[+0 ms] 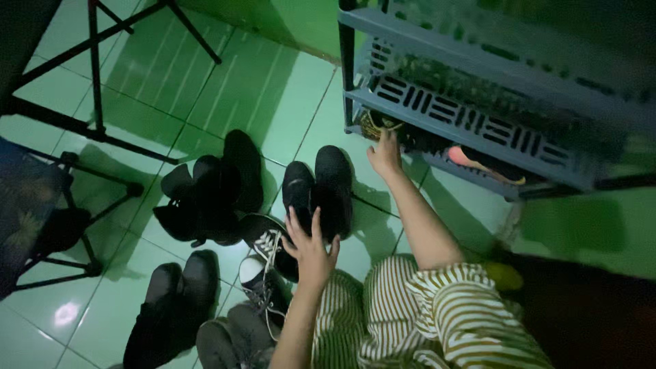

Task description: The person removes multiple pairs of shoes from a plastic shoe rack and places them on the floor. The person handles boots, sneakers, and sandals one by one, arranging them in rows on the tiled floor.

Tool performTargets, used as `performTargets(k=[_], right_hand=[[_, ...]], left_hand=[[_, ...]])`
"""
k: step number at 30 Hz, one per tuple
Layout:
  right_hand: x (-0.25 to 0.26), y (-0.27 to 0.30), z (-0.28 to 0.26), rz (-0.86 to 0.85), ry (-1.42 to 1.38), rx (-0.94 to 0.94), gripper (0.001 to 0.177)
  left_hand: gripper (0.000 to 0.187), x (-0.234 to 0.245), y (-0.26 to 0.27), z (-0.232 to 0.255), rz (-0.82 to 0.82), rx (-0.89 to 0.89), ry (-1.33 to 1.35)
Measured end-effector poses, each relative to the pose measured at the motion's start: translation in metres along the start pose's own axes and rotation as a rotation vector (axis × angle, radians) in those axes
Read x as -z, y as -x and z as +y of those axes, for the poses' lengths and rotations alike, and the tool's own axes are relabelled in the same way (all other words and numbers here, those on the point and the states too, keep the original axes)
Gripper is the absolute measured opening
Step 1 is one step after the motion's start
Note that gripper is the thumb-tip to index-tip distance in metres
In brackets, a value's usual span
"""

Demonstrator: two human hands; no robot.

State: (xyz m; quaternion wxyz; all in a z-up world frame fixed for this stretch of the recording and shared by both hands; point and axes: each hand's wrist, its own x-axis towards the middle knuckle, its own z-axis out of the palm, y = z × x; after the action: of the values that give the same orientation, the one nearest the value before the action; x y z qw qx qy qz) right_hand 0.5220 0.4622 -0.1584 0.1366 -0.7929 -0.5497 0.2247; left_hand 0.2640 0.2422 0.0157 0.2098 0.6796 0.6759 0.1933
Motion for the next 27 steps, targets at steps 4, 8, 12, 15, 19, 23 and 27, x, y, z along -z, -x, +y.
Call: performTargets(k=[4,8,12,15,19,23,27], right_hand=[[-0.02,-0.082,-0.007,0.043,0.084,0.122,0.09],[-0.046,-0.137,-0.01,-0.25,0.186,-0.027,0.088],[-0.059,-0.146,0.002,-0.262,0.154,-0.054,0.089],[-0.052,-0.136,0.008,-0.295,0.106,-0.09,0.093],[-0.049,-0.12,0.015,-0.184,0.132,0.105,0.094],[-0.055,-0.14,0.023,-0.231,0.082,0.073,0.091],[-0.059,-0.147,0.027,-0.316,0.041,0.008,0.09]], left_hand=[[0.069,-0.009,0.006,-0.003,0.084,-0.02,0.093],[0.06,-0.016,0.015,-0.014,0.041,-0.008,0.077],[0.052,-0.018,0.017,-0.027,-0.014,0.009,0.071],[0.049,-0.019,0.017,-0.028,-0.017,0.017,0.069],[0.048,-0.021,0.015,-0.026,0.0,0.018,0.088],[0.045,-0.016,0.019,-0.025,0.0,-0.003,0.059],[0.044,-0.012,0.028,-0.027,-0.014,0.025,0.045]])
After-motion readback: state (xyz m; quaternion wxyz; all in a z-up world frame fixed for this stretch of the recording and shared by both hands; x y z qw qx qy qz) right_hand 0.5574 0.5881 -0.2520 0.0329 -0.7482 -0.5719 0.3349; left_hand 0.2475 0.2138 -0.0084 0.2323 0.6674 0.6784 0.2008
